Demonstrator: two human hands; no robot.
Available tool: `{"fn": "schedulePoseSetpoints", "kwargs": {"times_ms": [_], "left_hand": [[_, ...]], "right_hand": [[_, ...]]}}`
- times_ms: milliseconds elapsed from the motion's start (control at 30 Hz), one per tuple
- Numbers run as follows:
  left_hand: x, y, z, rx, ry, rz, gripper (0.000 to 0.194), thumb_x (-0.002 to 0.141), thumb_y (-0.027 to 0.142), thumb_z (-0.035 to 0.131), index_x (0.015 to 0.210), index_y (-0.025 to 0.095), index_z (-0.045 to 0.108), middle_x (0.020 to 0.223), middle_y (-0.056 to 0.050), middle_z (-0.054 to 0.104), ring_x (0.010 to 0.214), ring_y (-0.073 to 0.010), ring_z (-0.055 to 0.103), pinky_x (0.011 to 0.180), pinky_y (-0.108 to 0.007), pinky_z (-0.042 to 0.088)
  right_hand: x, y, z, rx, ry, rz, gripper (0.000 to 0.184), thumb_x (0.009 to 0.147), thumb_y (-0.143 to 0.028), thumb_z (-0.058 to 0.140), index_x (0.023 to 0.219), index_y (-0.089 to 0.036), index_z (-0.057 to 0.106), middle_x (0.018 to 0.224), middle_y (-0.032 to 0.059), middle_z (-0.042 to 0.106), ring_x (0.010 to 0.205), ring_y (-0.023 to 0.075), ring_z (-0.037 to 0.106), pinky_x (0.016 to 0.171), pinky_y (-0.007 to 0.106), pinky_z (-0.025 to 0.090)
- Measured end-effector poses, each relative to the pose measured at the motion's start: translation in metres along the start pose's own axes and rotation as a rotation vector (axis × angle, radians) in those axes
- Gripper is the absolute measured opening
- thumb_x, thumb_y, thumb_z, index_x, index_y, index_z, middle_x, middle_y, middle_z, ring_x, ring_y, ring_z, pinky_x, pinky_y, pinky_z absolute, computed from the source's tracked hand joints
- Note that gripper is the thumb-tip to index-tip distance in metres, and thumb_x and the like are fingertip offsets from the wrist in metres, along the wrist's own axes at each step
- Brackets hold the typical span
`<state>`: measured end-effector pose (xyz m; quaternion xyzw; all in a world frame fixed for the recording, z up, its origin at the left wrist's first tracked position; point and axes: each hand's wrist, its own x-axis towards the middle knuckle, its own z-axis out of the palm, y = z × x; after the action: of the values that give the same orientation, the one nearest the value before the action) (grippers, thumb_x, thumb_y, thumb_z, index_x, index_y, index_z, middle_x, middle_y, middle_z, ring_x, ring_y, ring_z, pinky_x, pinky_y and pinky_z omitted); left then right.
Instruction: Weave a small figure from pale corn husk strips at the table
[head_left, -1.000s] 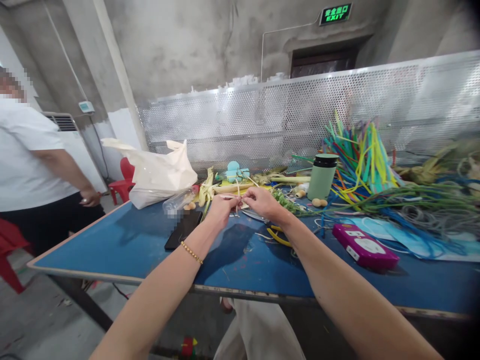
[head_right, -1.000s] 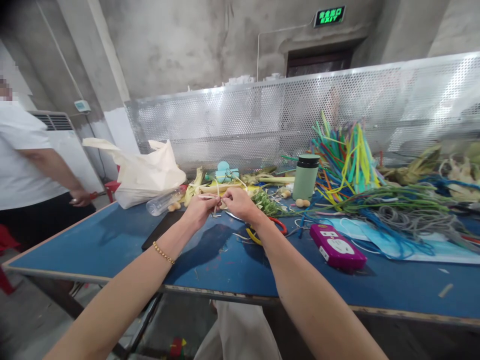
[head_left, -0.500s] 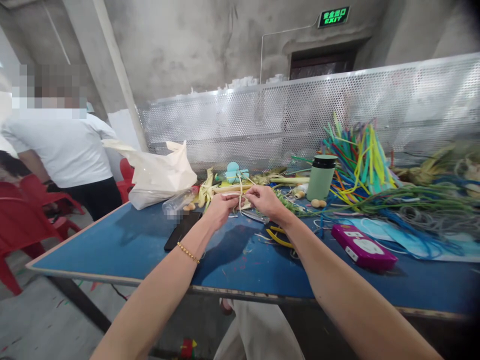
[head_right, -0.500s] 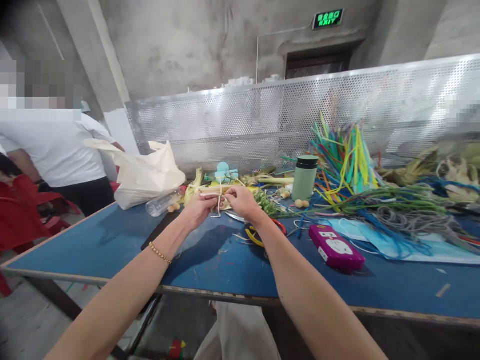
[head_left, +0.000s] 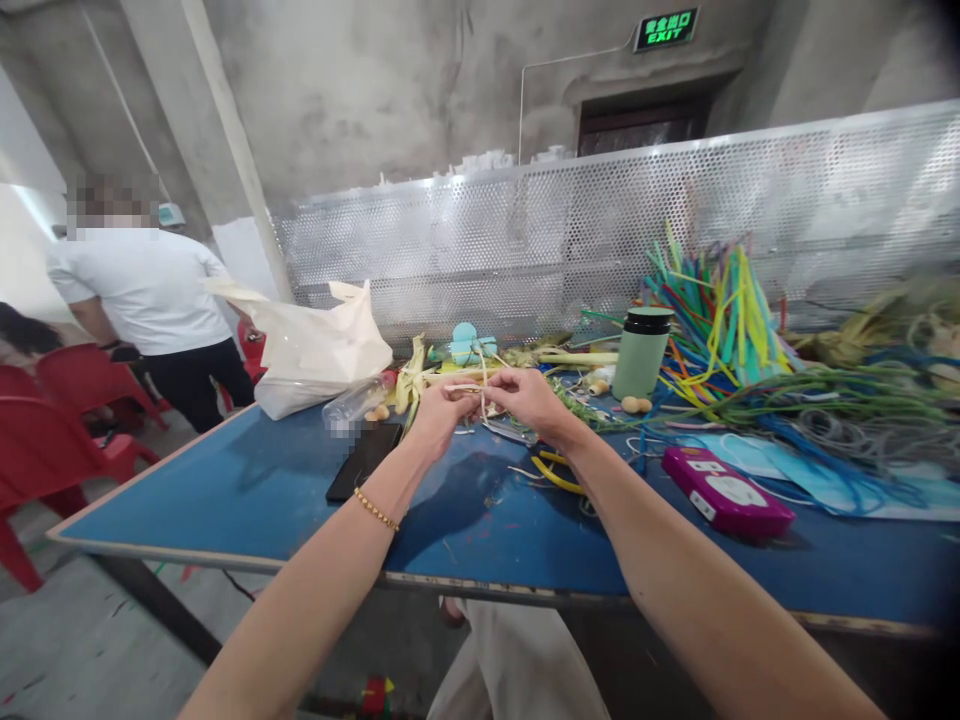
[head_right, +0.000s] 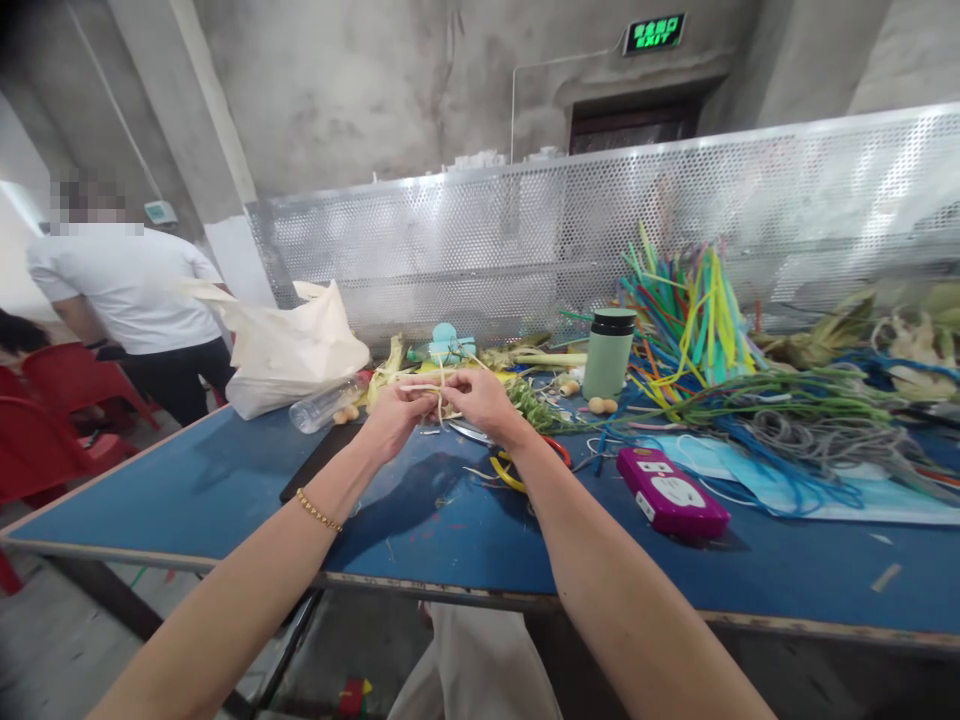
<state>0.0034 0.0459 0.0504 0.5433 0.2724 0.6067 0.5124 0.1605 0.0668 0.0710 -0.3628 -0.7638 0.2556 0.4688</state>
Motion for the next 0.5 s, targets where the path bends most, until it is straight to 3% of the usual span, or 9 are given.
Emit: {"fn": "schedulePoseSetpoints", "kwargs": {"times_ms": [67,233,500], "left_hand": [[0.000,0.000,0.001,0.051,0.003,0.028,0.031,0.061,0.030,0.083,0.080,0.013,0.066,0.065,-0.001,0.063,0.058,-0.0114,0.055,0.059,-0.026,0.043],[0.004,-0.002,-0.002,0.315,0.167,0.167,0.018,0.068,0.029,0.076,0.072,0.014,0.067,0.062,-0.001,0.060,0.058,-0.0109,0.049,0.057,-0.025,0.036],[0.005,-0.003,-0.003,0.501,0.202,0.280,0.009,0.073,0.023,0.069,0.068,0.017,0.065,0.062,0.000,0.058,0.062,-0.0134,0.047,0.061,-0.026,0.035]], "right_hand": [[-0.001,-0.001,0.001,0.005,0.017,0.013,0.015,0.073,-0.029,0.064,0.068,-0.015,0.066,0.060,0.0013,0.064,0.054,0.0121,0.056,0.055,0.024,0.043],[-0.005,-0.010,0.005,0.078,-0.001,0.066,0.010,0.071,-0.025,0.062,0.068,-0.015,0.063,0.056,-0.0003,0.063,0.051,0.0117,0.058,0.053,0.022,0.045],[-0.005,-0.007,0.012,0.197,0.052,0.116,0.006,0.064,-0.020,0.063,0.067,-0.018,0.058,0.056,-0.0002,0.065,0.052,0.0135,0.062,0.054,0.023,0.050]]}}
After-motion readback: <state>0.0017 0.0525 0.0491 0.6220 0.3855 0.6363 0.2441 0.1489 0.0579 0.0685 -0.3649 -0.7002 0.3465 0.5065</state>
